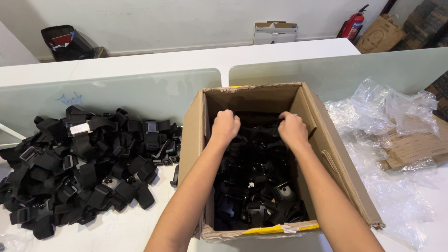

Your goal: The person takes black plastic strap components from a large pile on the desk and places them into a cardboard box, handling each item individually by hand.

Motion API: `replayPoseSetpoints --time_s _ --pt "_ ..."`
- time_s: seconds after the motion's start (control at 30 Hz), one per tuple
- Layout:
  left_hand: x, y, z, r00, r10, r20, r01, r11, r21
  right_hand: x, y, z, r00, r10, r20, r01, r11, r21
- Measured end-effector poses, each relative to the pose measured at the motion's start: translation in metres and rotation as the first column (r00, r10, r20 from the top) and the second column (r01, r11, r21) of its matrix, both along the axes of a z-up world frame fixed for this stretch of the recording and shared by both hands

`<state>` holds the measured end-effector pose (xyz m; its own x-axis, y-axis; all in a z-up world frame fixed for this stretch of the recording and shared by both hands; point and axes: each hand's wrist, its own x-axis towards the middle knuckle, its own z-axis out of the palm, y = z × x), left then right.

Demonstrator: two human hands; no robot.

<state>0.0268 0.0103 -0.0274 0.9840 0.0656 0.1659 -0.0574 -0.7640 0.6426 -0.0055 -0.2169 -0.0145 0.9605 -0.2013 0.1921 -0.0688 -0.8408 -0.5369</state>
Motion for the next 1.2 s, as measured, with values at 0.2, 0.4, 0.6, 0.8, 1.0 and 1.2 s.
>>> replayPoseSetpoints --time_s 0.2,0.4,0.6,0.8,1.0,1.2 --pt "0.000 0.004 -0.002 0.999 -0.004 0.052 0.004 1.000 0.012 0.008 -0.006 -0.009 1.000 -0.008 -0.007 0.008 0.996 0.084" --pt "-0.007 0.006 0.005 0.984 -0.014 0.178 0.011 1.000 0.019 0.007 0.004 0.000 0.994 0.097 0.046 -0.101 0.990 0.100" --pt "-0.013 0.002 0.015 0.967 -0.013 0.255 0.019 1.000 -0.020 -0.002 0.013 0.011 0.985 0.164 0.060 -0.166 0.986 0.027" --pt "-0.017 0.001 0.019 0.969 -0.012 0.245 0.018 1.000 -0.023 -0.009 0.019 0.024 0.989 0.138 0.062 -0.136 0.990 -0.032" --pt "-0.042 0.011 0.036 0.932 0.038 0.361 0.070 0.957 -0.282 -0.028 0.031 0.047 0.964 0.208 0.168 -0.218 0.975 0.045" --pt "-0.082 0.063 0.085 0.932 0.097 0.349 0.103 0.854 -0.510 -0.040 0.065 0.094 0.794 0.335 0.507 -0.406 0.913 0.032"
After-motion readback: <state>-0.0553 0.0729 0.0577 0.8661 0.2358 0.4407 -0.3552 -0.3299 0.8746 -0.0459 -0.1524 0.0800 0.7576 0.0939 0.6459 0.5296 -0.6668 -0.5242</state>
